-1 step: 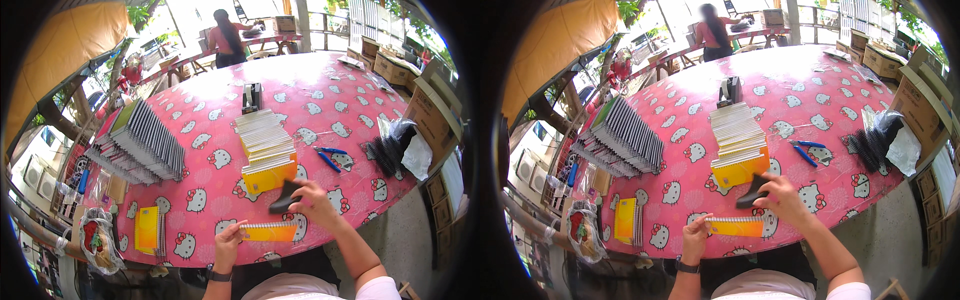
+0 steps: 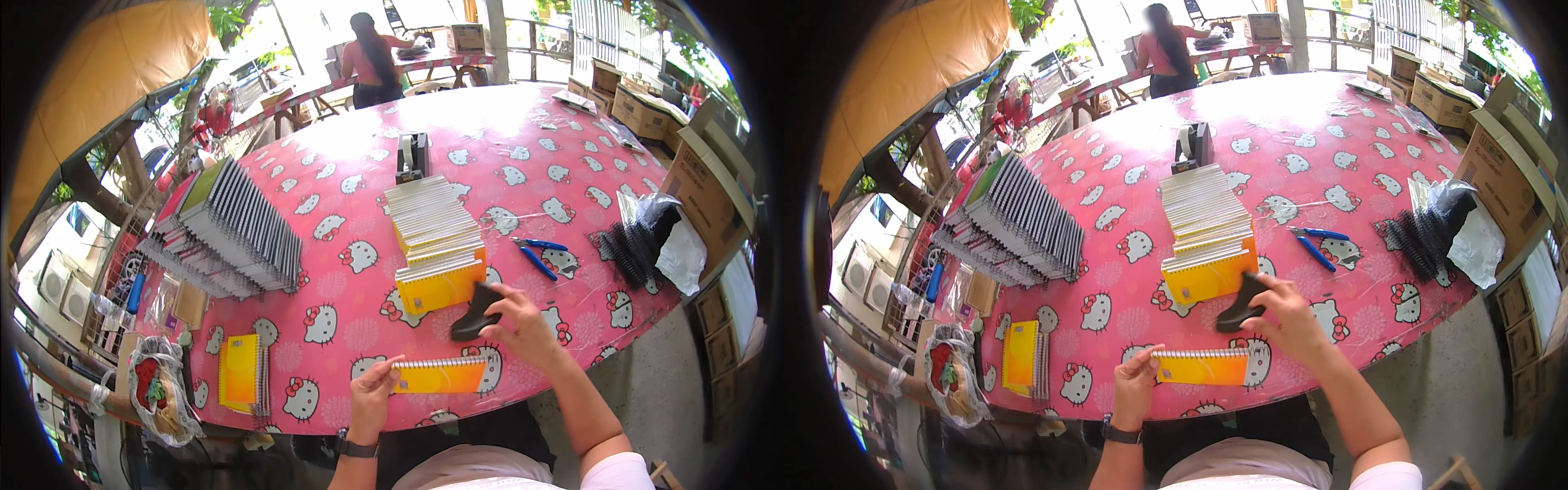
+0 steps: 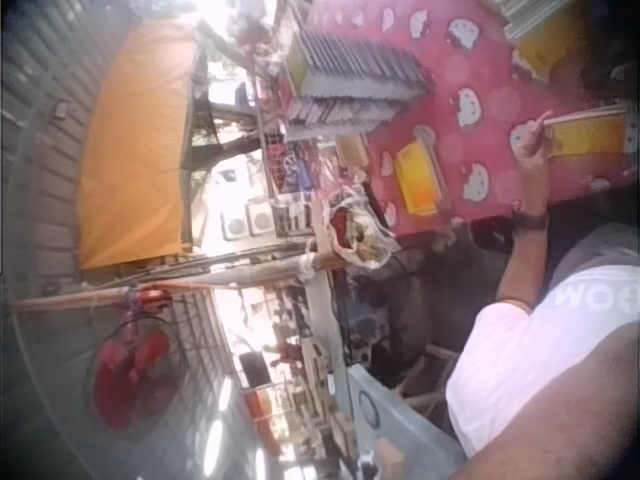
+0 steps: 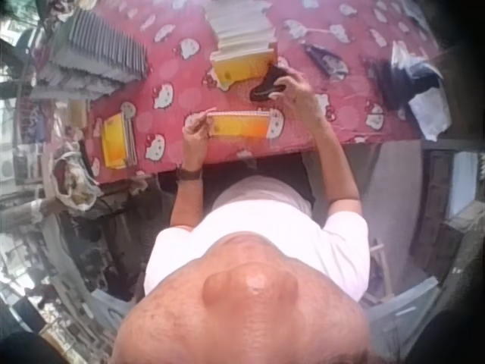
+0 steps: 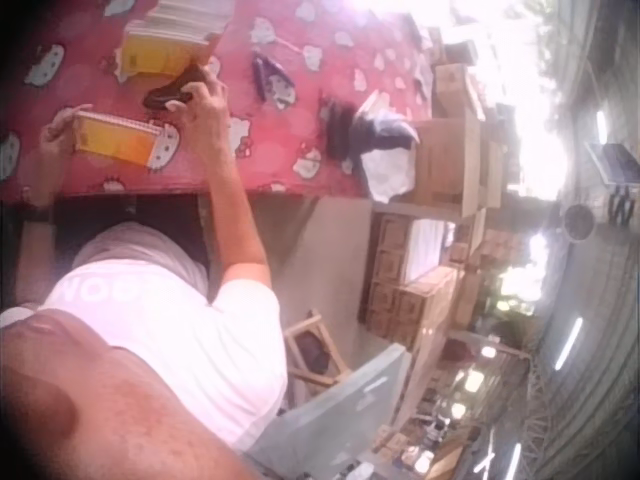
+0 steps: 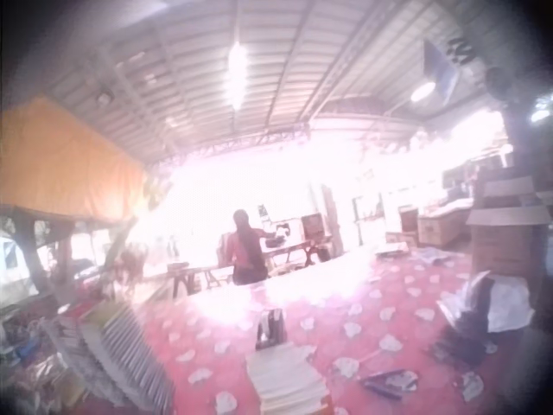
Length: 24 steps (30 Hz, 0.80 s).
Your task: The person repeatedly picks up small yellow spiral-bound notebooks and black spiral binding coils from a table, inserts the coils into the notebooks, and places the finished items into a stack. The process is repeated continuously throughout the clip.
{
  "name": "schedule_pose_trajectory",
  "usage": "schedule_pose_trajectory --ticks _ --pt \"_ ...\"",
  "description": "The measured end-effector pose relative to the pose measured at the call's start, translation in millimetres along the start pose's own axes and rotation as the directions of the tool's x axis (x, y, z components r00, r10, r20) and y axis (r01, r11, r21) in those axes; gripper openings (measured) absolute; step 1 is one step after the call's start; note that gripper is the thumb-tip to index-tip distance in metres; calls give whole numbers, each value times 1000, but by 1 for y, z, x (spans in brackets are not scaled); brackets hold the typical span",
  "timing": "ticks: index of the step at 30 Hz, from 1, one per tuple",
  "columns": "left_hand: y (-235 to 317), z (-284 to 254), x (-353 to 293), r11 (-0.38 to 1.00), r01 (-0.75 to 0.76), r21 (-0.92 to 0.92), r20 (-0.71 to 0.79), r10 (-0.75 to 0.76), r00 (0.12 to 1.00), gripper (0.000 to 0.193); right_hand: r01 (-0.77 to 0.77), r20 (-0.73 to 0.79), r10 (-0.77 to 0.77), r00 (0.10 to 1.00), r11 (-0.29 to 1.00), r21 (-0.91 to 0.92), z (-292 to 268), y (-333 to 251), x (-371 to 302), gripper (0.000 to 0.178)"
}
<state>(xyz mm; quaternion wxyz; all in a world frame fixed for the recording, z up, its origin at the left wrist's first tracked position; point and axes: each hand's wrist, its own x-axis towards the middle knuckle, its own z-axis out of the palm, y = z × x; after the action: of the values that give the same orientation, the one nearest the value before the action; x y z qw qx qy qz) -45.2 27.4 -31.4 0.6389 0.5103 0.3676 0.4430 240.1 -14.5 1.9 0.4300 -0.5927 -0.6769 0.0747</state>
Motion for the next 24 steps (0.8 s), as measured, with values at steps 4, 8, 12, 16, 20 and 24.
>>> schedule_pose_trajectory --ticks 4,8,12,16,20,24 --pt "34 25 11 987 -75 145 51 69 996 23 21 -35 -26 999 991 -131 -23 -14 -1 35" --pt "44 59 20 960 -226 164 187 194 963 19 1 -6 1 1000 958 285 -10 -80 2 29" --pt "45 66 18 972 -217 94 173 199 965 14 -92 40 83 996 895 436 4 -83 4 22" --pt "42 68 14 974 -215 71 174 200 964 13 -77 11 80 997 904 420 3 -83 0 24" --pt "41 68 11 969 -245 23 176 237 955 12 -78 31 71 997 896 437 6 -80 -1 25" --pt "40 58 13 953 -303 -6 208 298 932 12 20 23 -32 999 916 401 8 -84 7 27"
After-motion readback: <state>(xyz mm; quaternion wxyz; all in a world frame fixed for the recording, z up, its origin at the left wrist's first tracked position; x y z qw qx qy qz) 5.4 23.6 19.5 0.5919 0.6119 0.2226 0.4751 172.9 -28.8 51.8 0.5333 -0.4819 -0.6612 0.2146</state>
